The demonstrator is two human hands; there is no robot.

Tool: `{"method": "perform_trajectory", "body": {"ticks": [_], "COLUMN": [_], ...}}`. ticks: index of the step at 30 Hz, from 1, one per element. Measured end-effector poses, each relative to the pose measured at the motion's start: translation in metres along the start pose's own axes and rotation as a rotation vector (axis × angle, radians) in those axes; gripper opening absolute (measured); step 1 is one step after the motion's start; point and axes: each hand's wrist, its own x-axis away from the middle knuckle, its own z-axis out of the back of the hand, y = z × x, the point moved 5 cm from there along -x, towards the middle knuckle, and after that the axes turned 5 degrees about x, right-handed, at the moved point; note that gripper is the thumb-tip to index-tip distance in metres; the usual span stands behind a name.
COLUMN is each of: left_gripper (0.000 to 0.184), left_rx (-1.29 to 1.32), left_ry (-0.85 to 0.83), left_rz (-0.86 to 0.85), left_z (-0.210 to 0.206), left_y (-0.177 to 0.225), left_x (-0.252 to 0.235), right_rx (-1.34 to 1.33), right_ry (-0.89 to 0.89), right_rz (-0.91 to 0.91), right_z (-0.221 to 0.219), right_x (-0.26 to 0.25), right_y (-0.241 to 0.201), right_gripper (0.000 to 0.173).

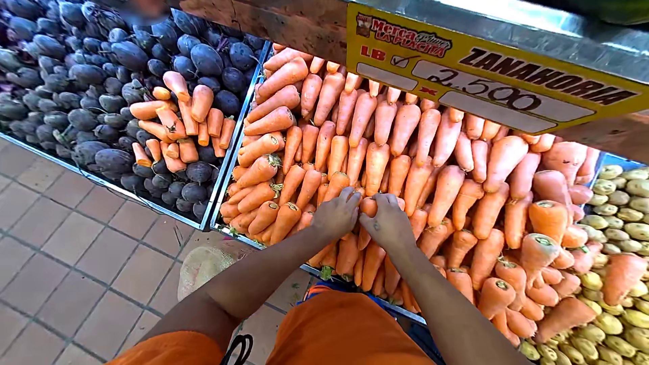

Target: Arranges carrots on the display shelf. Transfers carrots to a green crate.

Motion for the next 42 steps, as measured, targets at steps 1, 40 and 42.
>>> {"method": "perform_trajectory", "body": {"ticks": [1, 40, 42], "left_gripper": [0.045, 0.053, 0.052], "left_rx": [-0.007, 0.202, 0.208], "left_ry": [-0.004, -0.031, -0.019], "left_rz": [0.0, -0.066, -0.078], "left_z": [-0.001, -0.016, -0.018], "left_y": [0.0, 0.027, 0.03], "left_x": [-0.001, -0.002, -0.004], "right_rx": [0.018, -0.245, -0.23], "right_ry": [0.0, 0.22, 0.225], "right_rz": [-0.016, -0.03, -0.006], "right_z": [0.001, -0.001, -0.007], "right_x": [-0.001, 0.006, 0.006], "right_y": [-0.002, 0.078, 0.083], "right_gripper": [0.052, 0.062, 0.061]}}
